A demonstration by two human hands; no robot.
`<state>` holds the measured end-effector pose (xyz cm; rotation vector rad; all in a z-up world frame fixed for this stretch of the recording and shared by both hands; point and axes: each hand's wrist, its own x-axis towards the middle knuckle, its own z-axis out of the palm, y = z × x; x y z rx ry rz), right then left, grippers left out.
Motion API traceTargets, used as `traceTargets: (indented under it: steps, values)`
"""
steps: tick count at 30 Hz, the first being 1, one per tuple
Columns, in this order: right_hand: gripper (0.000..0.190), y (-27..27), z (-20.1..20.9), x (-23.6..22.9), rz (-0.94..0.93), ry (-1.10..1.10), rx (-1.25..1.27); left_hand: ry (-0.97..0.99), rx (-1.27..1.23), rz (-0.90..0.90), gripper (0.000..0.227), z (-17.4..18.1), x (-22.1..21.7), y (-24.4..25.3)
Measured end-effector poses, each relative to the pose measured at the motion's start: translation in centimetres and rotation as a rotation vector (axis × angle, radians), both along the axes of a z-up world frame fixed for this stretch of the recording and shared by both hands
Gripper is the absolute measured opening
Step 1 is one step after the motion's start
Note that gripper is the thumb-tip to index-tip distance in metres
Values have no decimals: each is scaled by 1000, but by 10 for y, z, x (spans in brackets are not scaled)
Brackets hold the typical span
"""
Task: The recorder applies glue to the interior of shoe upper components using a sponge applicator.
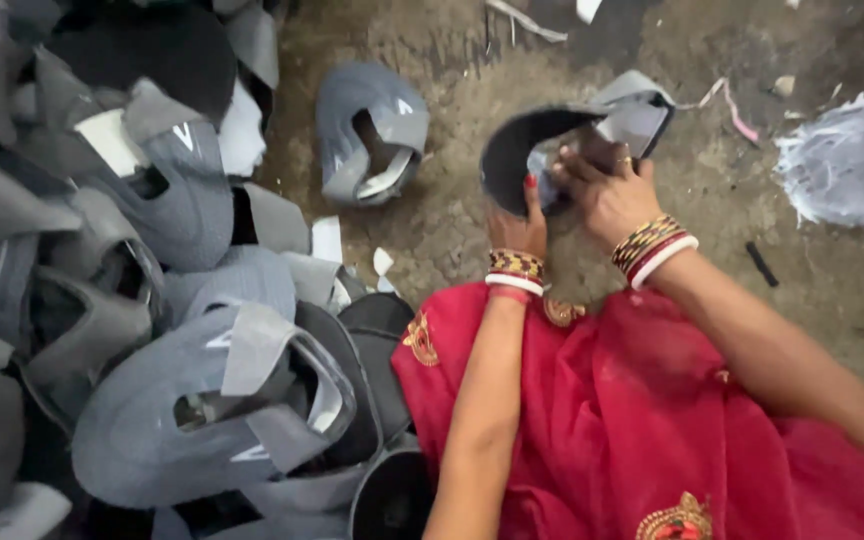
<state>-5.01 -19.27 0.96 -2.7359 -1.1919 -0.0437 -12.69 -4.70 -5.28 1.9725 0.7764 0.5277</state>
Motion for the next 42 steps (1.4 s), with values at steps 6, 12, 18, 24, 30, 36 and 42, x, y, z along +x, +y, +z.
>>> traceTargets:
  steps: [6, 12, 18, 24, 30, 36, 42]
  values:
    - [62, 1, 10, 8, -72, 40, 31, -137, 73, -64, 68, 1, -1, -1]
    - [53, 4, -10, 3, -42, -24, 102, 453, -58, -77, 56, -34, 6, 0]
    - [56, -11, -20, 30, -51, -24, -31, -110, 181, -249, 49, 50, 4, -1]
    - [63, -16, -28, 31, -55, -43, -24, -321, 397, -422, 59, 87, 40, -4]
    - [58, -20, 1, -6, -97, 308, 494, -328, 176, -604, 48, 143, 58, -14]
    - [46, -22, 51, 4, -83, 456, 648, -225, 210, -718, 53, 160, 93, -3]
    - [57, -18, 27, 29, -59, 337, 432, -127, 263, -790, 48, 136, 140, 6]
